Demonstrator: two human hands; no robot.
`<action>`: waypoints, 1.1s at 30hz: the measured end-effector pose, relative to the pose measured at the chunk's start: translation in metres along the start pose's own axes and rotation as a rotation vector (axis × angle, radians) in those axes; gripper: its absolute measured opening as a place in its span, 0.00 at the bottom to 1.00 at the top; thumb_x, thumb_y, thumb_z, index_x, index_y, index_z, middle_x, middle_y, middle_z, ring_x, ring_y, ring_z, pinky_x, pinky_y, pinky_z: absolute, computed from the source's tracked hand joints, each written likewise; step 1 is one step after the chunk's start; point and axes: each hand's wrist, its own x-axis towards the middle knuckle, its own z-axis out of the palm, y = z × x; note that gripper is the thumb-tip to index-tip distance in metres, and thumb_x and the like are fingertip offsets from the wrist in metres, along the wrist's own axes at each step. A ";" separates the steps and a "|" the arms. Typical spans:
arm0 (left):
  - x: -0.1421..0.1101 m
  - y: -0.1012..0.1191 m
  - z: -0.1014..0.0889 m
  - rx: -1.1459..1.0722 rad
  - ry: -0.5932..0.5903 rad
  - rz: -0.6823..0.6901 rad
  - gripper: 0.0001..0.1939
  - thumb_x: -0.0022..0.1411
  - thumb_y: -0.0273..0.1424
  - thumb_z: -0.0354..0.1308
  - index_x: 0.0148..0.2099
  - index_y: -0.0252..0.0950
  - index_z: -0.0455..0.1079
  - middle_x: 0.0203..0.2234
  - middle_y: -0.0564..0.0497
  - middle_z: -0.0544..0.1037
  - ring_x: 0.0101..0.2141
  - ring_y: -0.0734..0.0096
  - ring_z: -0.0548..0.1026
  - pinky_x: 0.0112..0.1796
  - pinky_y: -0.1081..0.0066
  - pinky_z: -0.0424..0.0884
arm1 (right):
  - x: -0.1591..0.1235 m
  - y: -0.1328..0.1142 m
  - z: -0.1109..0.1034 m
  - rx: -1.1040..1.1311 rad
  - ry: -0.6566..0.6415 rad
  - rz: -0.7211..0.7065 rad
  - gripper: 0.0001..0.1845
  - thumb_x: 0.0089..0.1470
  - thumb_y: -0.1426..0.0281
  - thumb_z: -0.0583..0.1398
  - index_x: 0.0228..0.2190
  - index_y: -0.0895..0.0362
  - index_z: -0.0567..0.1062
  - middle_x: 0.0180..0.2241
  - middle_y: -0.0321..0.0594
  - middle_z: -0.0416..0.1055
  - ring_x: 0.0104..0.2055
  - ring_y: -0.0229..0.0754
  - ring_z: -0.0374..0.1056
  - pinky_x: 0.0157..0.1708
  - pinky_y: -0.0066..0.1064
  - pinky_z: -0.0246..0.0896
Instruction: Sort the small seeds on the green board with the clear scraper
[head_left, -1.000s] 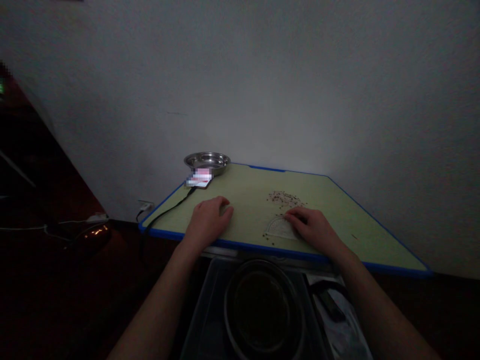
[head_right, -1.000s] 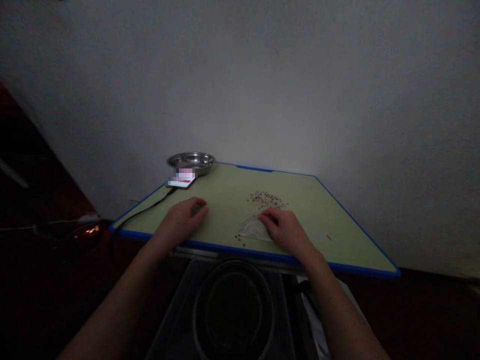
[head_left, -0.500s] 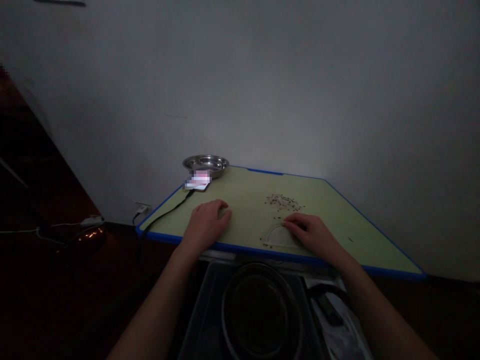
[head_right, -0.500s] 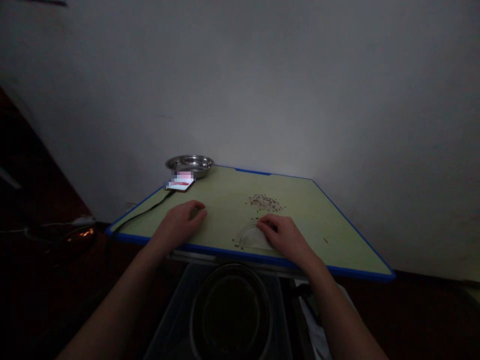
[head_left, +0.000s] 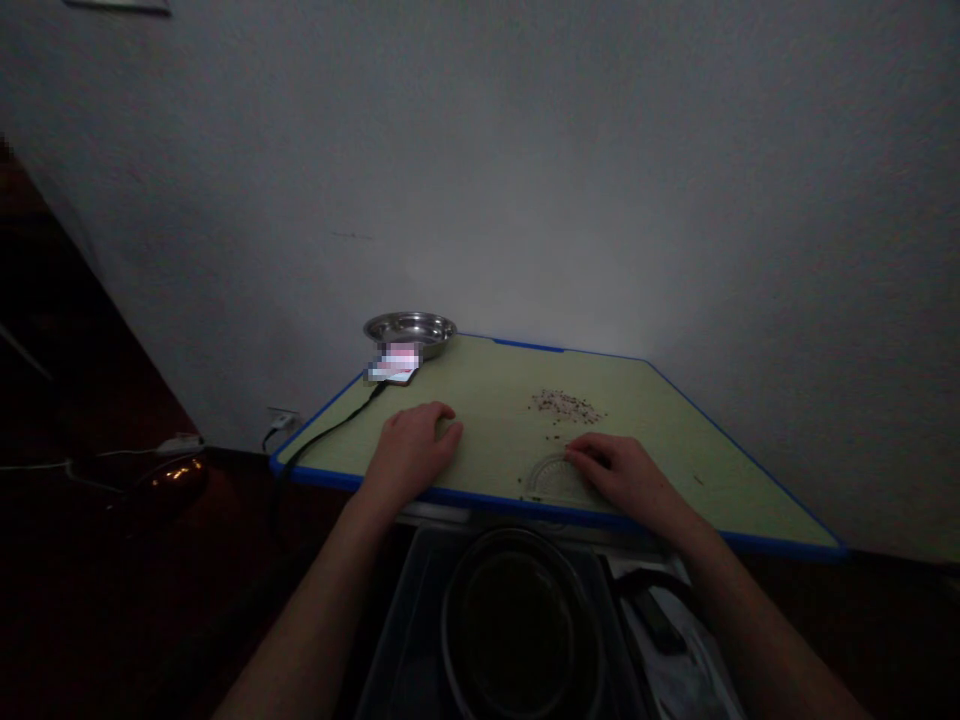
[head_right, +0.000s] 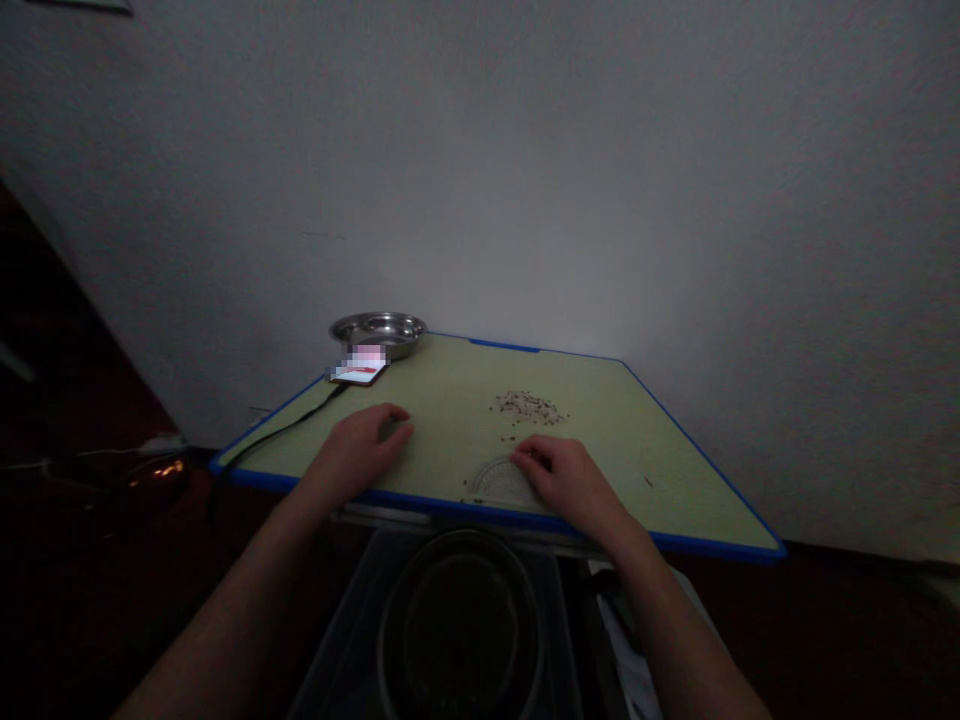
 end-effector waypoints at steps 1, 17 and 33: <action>0.000 0.000 0.000 0.001 -0.004 -0.001 0.16 0.60 0.38 0.47 0.45 0.36 0.69 0.43 0.45 0.77 0.45 0.59 0.72 0.48 0.61 0.63 | 0.000 -0.001 0.000 -0.010 0.006 0.006 0.12 0.56 0.66 0.55 0.29 0.57 0.76 0.26 0.39 0.76 0.27 0.41 0.69 0.27 0.30 0.59; -0.001 0.000 0.000 0.002 -0.001 0.011 0.15 0.60 0.37 0.48 0.45 0.36 0.69 0.44 0.45 0.76 0.46 0.59 0.72 0.49 0.60 0.62 | 0.009 -0.007 0.010 -0.179 0.073 -0.007 0.13 0.57 0.65 0.54 0.31 0.57 0.77 0.28 0.42 0.77 0.29 0.43 0.70 0.30 0.32 0.59; 0.001 0.000 0.000 0.016 -0.021 -0.009 0.16 0.60 0.37 0.48 0.46 0.36 0.69 0.44 0.45 0.76 0.46 0.59 0.71 0.49 0.61 0.62 | -0.004 -0.011 0.006 0.019 -0.013 -0.052 0.11 0.56 0.66 0.54 0.28 0.56 0.75 0.25 0.38 0.75 0.28 0.41 0.69 0.28 0.29 0.59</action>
